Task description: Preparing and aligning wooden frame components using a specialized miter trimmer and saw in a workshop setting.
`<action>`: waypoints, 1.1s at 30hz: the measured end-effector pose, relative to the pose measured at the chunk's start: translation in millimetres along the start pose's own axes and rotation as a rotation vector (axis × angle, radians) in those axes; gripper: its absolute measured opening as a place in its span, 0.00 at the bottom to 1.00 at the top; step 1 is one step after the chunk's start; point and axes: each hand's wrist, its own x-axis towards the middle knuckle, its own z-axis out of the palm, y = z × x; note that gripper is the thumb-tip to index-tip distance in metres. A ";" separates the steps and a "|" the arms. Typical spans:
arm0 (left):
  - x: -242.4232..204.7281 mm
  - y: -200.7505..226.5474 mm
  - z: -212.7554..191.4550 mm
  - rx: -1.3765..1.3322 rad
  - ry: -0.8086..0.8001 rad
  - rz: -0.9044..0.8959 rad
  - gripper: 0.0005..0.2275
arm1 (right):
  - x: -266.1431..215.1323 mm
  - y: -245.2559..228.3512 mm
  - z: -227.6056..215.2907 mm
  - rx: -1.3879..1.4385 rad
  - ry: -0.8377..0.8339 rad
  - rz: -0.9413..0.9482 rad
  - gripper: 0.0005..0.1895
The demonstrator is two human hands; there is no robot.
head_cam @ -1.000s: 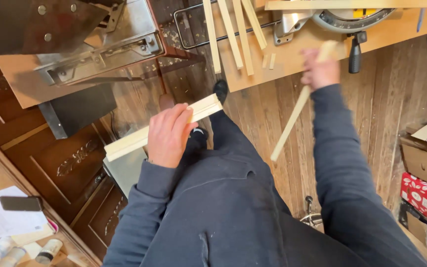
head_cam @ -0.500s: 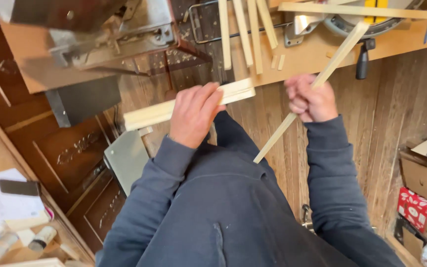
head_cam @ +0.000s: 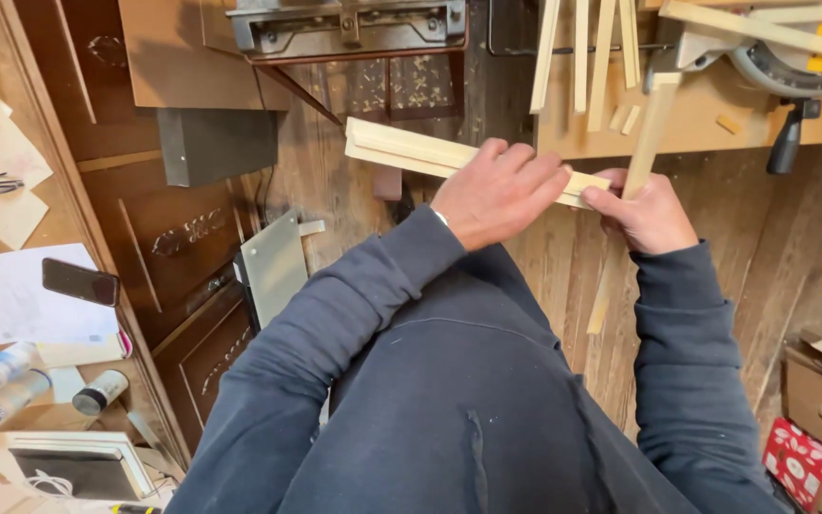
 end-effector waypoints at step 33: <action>-61.1 0.7 72.6 -1.791 -0.286 -1.016 0.12 | 3.0 1.8 27.5 -0.172 0.042 -0.142 0.16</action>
